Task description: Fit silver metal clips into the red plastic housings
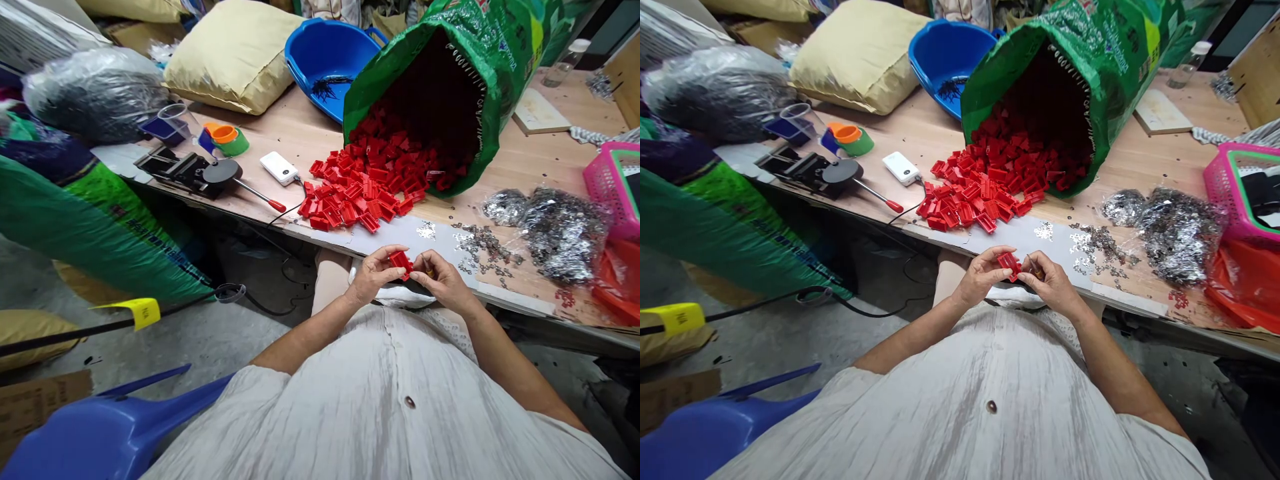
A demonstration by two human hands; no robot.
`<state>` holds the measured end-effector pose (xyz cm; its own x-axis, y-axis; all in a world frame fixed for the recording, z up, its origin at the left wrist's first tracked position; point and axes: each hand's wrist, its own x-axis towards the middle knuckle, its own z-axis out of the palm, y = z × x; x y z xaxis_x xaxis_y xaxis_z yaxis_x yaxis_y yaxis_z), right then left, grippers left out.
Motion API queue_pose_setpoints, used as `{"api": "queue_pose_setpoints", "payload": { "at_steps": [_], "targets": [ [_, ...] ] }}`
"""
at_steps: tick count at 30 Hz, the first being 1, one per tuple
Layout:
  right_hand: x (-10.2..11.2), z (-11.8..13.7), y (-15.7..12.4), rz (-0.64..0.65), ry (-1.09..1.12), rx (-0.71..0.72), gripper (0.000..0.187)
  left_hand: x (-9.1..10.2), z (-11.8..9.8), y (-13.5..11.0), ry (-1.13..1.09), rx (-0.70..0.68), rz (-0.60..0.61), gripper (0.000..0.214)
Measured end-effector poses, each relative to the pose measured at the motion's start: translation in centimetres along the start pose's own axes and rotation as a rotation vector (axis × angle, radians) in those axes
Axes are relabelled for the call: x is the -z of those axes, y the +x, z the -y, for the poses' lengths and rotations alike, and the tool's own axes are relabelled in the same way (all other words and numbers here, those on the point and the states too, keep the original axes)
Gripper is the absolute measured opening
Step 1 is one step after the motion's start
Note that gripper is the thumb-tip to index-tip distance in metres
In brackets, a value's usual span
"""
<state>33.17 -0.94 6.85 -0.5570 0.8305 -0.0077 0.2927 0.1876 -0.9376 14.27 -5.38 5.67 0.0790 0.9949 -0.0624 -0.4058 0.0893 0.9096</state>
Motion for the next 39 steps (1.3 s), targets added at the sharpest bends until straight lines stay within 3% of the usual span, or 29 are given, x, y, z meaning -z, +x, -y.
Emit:
{"api": "queue_pose_setpoints", "payload": {
  "at_steps": [5, 8, 13, 19, 33, 39],
  "targets": [
    [0.4, -1.1, 0.6, -0.001, 0.058, -0.027, 0.029, 0.5, 0.8, 0.4, 0.076, -0.083, 0.058, 0.045],
    [0.6, -1.7, 0.9, -0.031, -0.029, -0.002, 0.038, 1.2, 1.2, 1.2, 0.146, -0.160, 0.067, 0.043],
    [0.7, -2.5, 1.1, -0.097, -0.338, 0.099, 0.036, 3.0, 1.1, 3.4, 0.544, -0.287, 0.060, 0.036],
    [0.7, -2.5, 1.8, -0.062, -0.496, 0.105, 0.028, 4.0, 0.4, 5.4, 0.849, -0.288, 0.166, 0.038],
    [0.5, -3.6, 2.5, -0.012, -0.617, 0.222, 0.023, 4.3, 0.7, 6.1, 0.877, -0.290, 0.214, 0.039],
    [-1.0, -2.6, 1.9, -0.032, -0.834, 0.159, 0.024, 4.0, 1.0, 5.9, 0.888, -0.276, 0.176, 0.037]
  ]
}}
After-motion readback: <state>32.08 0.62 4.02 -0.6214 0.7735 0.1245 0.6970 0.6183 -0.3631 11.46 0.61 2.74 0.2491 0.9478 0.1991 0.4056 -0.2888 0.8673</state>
